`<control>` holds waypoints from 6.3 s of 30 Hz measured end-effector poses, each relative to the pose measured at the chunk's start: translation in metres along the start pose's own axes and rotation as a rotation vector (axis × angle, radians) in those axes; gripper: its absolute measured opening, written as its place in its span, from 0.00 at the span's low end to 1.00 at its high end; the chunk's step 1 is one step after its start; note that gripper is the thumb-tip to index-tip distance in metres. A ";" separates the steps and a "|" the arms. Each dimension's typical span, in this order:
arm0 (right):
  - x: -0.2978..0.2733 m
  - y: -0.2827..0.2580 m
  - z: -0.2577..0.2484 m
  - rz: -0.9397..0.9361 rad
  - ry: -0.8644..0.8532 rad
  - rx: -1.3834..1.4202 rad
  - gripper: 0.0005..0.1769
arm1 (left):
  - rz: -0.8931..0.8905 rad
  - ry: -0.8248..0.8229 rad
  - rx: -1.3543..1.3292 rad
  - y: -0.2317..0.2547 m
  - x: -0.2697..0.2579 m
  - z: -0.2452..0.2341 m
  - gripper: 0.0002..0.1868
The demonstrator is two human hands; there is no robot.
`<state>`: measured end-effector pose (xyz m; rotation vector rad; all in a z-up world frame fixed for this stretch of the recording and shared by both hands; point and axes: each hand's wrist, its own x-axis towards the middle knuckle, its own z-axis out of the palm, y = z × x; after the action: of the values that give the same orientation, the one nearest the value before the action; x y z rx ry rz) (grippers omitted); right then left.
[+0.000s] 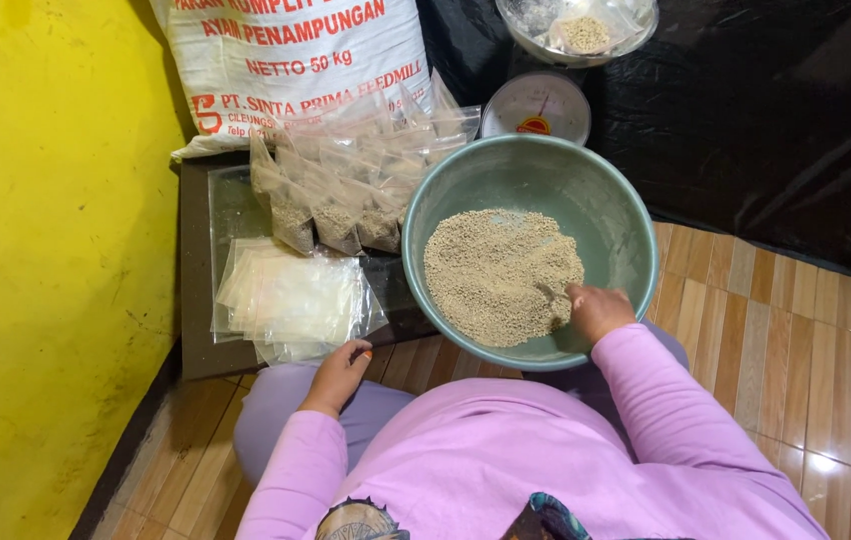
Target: The person scoops granular feed from a large green bowl into a plastic bag using a small scoop, then places the filled bag onto a weighing scale. The person repeats this process multiple times, filling several bags and weighing them.
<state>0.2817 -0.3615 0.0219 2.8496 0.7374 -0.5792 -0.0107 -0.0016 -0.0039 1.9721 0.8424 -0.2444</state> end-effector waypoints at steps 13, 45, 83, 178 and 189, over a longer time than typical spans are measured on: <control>0.029 0.004 0.009 -0.195 0.590 0.492 0.12 | 0.014 0.048 -0.043 -0.004 0.000 0.002 0.18; 0.118 -0.008 -0.040 0.217 0.567 1.872 0.09 | 0.012 0.028 -0.034 -0.011 0.011 0.004 0.17; 0.050 0.001 -0.141 0.138 0.758 2.011 0.08 | -0.052 -0.028 -0.049 -0.012 0.018 0.004 0.19; 0.004 0.012 -0.051 -0.218 0.423 0.869 0.09 | -0.006 0.016 -0.043 -0.024 0.023 0.008 0.17; 0.020 0.019 -0.014 -0.369 0.338 0.376 0.12 | -0.017 0.030 -0.045 -0.022 0.020 0.008 0.17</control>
<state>0.3116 -0.3659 0.0274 3.2217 1.3617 -0.3002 -0.0090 0.0074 -0.0333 1.9316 0.8770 -0.2046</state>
